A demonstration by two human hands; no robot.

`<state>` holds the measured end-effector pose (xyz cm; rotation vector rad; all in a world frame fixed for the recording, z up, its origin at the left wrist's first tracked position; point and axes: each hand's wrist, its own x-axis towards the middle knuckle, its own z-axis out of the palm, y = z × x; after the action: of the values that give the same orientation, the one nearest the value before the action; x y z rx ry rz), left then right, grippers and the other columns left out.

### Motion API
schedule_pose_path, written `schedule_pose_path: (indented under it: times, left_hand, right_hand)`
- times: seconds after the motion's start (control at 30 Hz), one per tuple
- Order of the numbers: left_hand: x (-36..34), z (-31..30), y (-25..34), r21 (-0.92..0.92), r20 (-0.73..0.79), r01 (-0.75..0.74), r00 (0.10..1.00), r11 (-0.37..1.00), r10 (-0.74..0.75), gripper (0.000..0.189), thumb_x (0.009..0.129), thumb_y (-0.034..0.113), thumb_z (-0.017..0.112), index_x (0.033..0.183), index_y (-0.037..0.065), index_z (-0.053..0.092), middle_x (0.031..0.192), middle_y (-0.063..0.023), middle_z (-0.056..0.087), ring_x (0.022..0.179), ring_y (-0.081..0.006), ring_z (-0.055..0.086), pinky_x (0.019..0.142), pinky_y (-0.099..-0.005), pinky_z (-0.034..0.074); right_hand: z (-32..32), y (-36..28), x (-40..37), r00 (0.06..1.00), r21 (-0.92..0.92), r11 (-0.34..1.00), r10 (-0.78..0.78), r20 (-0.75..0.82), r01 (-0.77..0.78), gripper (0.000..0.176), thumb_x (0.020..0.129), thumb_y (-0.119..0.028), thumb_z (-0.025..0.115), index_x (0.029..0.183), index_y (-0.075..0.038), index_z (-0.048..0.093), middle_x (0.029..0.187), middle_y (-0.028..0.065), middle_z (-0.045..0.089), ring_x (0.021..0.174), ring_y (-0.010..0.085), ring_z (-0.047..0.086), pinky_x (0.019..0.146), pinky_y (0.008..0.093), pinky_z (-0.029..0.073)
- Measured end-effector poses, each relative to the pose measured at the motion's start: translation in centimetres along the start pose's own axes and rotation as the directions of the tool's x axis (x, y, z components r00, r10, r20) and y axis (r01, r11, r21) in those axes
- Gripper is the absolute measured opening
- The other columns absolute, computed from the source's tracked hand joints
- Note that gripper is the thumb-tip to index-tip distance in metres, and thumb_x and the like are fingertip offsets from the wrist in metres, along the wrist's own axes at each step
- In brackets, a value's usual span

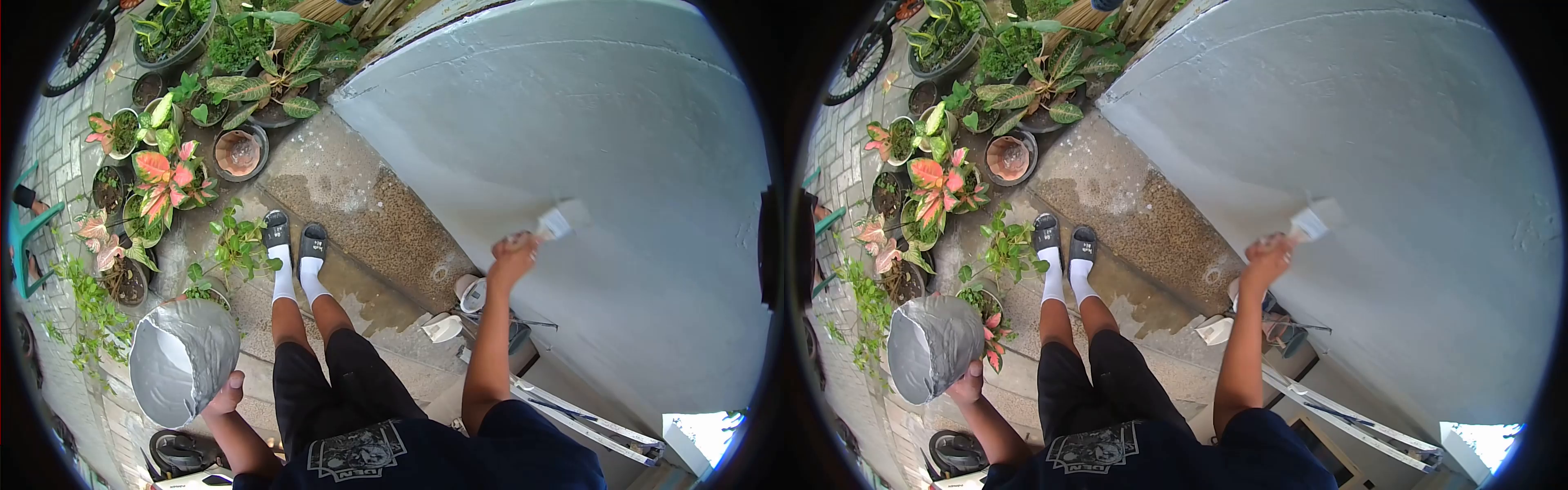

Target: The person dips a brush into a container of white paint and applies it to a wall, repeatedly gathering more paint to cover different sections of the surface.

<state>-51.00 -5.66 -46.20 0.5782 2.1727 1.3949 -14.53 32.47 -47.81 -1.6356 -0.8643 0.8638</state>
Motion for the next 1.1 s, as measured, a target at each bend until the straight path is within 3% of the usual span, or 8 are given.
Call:
schedule_pose_path:
  times: [0.1,0.2,0.27,0.43,0.67,0.8,0.87,1.1]
  left_hand:
    - [0.3,0.6,0.3,-0.017,-0.026,0.001,1.0,1.0,-0.002,0.095,0.069,0.051,0.083,0.132,-0.008,0.042,0.128,-0.0185,0.054,0.113,-0.0299,0.054,0.099,-0.0426,0.041]
    - [1.3,1.0,2.8,0.254,0.243,0.109,0.955,0.961,-0.172,0.112,0.074,0.074,0.059,0.15,0.003,0.018,0.154,-0.0194,0.025,0.142,-0.0355,0.022,0.115,-0.0492,0.011]
    - [1.8,1.3,3.2,0.236,0.247,0.147,0.947,0.96,-0.206,0.111,0.074,0.075,0.056,0.15,0.003,0.018,0.153,-0.019,0.026,0.142,-0.0355,0.022,0.115,-0.0494,0.011]
    - [1.0,0.1,1.2,0.465,0.387,0.1,0.871,0.88,-0.304,0.114,0.074,0.075,0.056,0.15,0.001,0.015,0.15,-0.0179,0.032,0.141,-0.0354,0.024,0.115,-0.0493,0.012]
    - [2.0,1.9,4.1,0.308,0.314,0.097,0.928,0.946,-0.198,0.112,0.073,0.071,0.061,0.147,-0.002,0.018,0.144,-0.0186,0.039,0.129,-0.0333,0.035,0.107,-0.0458,0.022]
    - [2.1,1.8,5.6,0.229,0.282,0.063,0.951,0.971,-0.128,0.111,0.073,0.069,0.064,0.146,-0.003,0.021,0.141,-0.0193,0.042,0.121,-0.0315,0.042,0.1,-0.043,0.03]
    - [2.2,1.9,5.9,0.189,0.273,0.04,0.958,0.981,-0.092,0.11,0.074,0.067,0.066,0.145,-0.004,0.023,0.14,-0.0196,0.043,0.117,-0.0307,0.046,0.097,-0.0417,0.034]
    - [1.1,3.3,4.5,0.049,0.207,0.006,0.978,0.999,-0.016,0.107,0.074,0.062,0.071,0.143,-0.006,0.028,0.136,-0.0208,0.048,0.103,-0.0276,0.058,0.085,-0.0369,0.047]
  right_hand:
    - [3.1,13.0,2.3,0.986,-0.083,0.992,0.102,0.134,-0.091,0.035,0.102,-0.04,0.043,0.08,-0.012,0.043,0.06,-0.0002,0.041,0.045,0.0094,0.039,0.038,0.0237,0.031]
    - [4.8,19.8,2.3,0.925,-0.246,0.924,0.34,0.171,-0.294,0.039,0.101,-0.046,0.04,0.083,-0.012,0.043,0.059,-0.001,0.037,0.043,0.0097,0.033,0.037,0.0243,0.025]
    - [6.2,23.1,3.7,0.527,-0.346,0.525,0.844,0.096,-0.778,0.041,0.101,-0.048,0.036,0.084,-0.011,0.041,0.058,-0.0022,0.03,0.041,0.0093,0.028,0.036,0.0241,0.022]
    - [7.6,21.8,6.7,0.323,-0.454,0.341,0.939,0.121,-0.823,0.042,0.102,-0.047,0.033,0.08,-0.012,0.042,0.057,-0.0038,0.027,0.042,0.0089,0.024,0.038,0.0255,0.021]
    - [1.1,-1.2,0.0,0.729,-0.078,0.785,0.604,0.323,-0.615,0.033,0.101,-0.038,0.042,0.084,-0.011,0.047,0.055,-0.0063,0.029,0.04,0.006,0.024,0.035,0.0218,0.018]
    - [-0.9,-9.9,-4.7,0.985,0.126,0.985,0.098,0.141,-0.116,0.036,0.102,-0.042,0.041,0.086,-0.01,0.047,0.065,-0.0026,0.041,0.045,0.0061,0.033,0.037,0.0214,0.024]
    - [0.1,-10.4,-3.8,0.949,0.317,0.906,-0.311,0.048,0.281,0.039,0.101,-0.045,0.04,0.086,-0.01,0.045,0.07,-0.0008,0.045,0.048,0.0066,0.036,0.04,0.0224,0.028]
    - [11.7,10.5,1.2,0.991,0.062,0.996,-0.071,0.115,0.064,0.035,0.104,-0.032,0.036,0.079,-0.008,0.04,0.062,0.0033,0.042,0.048,0.0118,0.039,0.042,0.0265,0.033]
